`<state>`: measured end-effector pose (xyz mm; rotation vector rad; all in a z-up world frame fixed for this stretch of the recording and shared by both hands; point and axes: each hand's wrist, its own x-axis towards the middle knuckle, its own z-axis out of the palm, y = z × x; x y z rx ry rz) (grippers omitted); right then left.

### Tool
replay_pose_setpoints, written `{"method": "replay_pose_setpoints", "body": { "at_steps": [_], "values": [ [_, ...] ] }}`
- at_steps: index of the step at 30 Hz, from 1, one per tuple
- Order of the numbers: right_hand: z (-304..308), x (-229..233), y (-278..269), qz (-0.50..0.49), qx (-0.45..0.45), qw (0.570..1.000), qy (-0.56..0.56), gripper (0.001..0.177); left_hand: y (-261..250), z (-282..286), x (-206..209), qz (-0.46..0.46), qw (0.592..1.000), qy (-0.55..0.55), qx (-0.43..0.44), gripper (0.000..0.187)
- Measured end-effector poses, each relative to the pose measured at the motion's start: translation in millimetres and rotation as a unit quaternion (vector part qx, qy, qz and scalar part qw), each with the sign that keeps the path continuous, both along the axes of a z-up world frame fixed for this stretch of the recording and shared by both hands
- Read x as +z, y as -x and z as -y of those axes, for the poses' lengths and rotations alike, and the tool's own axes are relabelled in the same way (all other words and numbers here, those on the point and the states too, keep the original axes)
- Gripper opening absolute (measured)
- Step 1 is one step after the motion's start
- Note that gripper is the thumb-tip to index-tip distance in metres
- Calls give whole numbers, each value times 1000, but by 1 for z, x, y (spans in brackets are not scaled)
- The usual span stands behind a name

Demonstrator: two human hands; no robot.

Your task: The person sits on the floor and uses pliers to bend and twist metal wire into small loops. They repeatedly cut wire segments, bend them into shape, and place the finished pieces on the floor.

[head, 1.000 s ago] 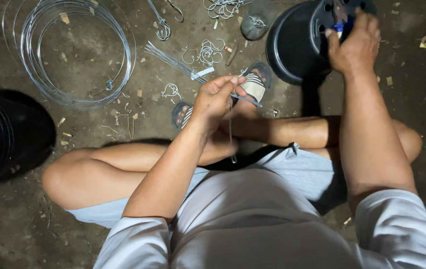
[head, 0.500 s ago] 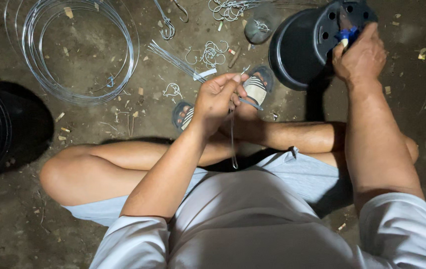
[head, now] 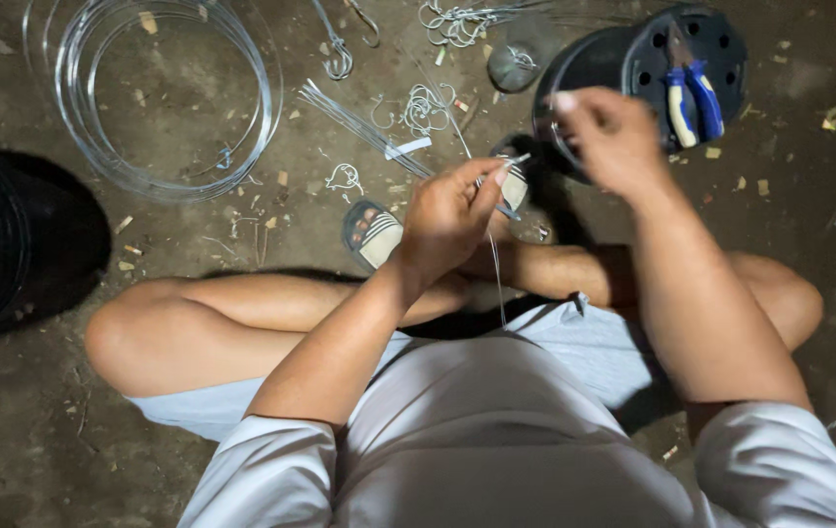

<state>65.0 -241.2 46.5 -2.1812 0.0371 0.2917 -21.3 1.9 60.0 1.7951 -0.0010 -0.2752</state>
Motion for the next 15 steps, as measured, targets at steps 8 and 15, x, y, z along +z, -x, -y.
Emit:
{"method": "replay_pose_setpoints", "body": {
  "at_steps": [8,15],
  "values": [
    [-79,33,-3,-150,57,939,-305,28,19,6,10,238,968,-25,-77,16],
    [-69,23,-22,-27,-18,947,-319,18,21,11,22,233,937,-159,-207,65]
  ]
}}
